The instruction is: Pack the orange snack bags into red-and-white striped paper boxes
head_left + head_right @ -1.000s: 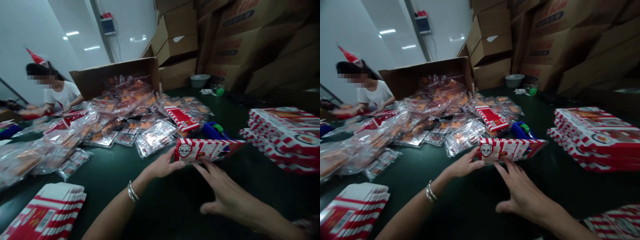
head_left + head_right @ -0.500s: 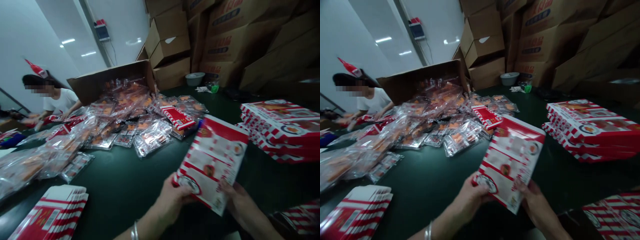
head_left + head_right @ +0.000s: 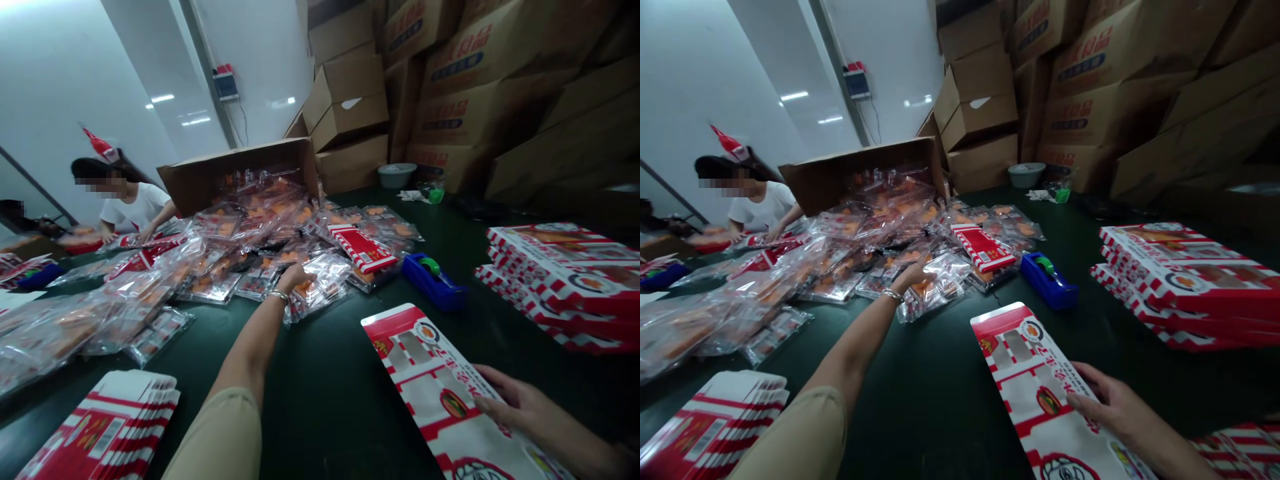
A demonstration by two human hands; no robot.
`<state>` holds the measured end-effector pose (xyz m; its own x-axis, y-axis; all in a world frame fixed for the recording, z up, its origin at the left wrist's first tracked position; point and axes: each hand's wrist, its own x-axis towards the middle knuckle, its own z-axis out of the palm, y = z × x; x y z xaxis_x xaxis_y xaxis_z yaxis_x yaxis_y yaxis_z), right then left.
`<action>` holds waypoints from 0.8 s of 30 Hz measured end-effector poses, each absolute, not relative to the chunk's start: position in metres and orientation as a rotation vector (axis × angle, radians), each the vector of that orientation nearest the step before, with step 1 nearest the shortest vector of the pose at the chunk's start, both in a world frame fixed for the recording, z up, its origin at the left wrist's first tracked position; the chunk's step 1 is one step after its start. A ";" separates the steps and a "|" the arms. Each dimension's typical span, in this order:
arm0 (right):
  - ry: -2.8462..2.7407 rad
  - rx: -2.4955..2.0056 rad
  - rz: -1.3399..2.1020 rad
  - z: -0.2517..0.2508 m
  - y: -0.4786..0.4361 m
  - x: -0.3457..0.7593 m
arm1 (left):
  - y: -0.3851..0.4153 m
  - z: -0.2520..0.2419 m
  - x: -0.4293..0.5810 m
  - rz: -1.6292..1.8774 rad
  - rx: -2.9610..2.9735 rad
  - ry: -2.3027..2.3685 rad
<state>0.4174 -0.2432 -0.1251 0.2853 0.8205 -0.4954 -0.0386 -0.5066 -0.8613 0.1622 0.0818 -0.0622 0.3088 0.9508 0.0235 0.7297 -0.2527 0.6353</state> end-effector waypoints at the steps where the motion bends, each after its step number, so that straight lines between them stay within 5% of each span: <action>1: -0.719 -1.713 1.361 -0.124 -0.244 0.417 | 0.082 -0.062 0.161 0.571 1.984 1.465; 9: -1.352 -1.786 1.383 -0.100 -0.212 0.430 | 0.007 -0.070 0.065 0.813 1.279 1.366; 17: -2.169 -2.034 0.556 -0.111 -0.206 0.391 | -0.173 -0.098 -0.012 0.732 0.754 1.353; 21: -2.140 -2.089 0.607 -0.123 -0.226 0.377 | -0.199 -0.073 -0.037 0.304 1.235 1.424; 24: -2.107 -2.127 0.616 -0.124 -0.226 0.377 | -0.160 -0.059 -0.023 0.425 1.983 1.447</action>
<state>0.3775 -0.2261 -0.1242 -0.0297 0.9747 -0.2214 0.9406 -0.0477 -0.3362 -0.0230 -0.1605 -0.0589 0.3420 0.9335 -0.1078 0.7266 -0.1899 0.6603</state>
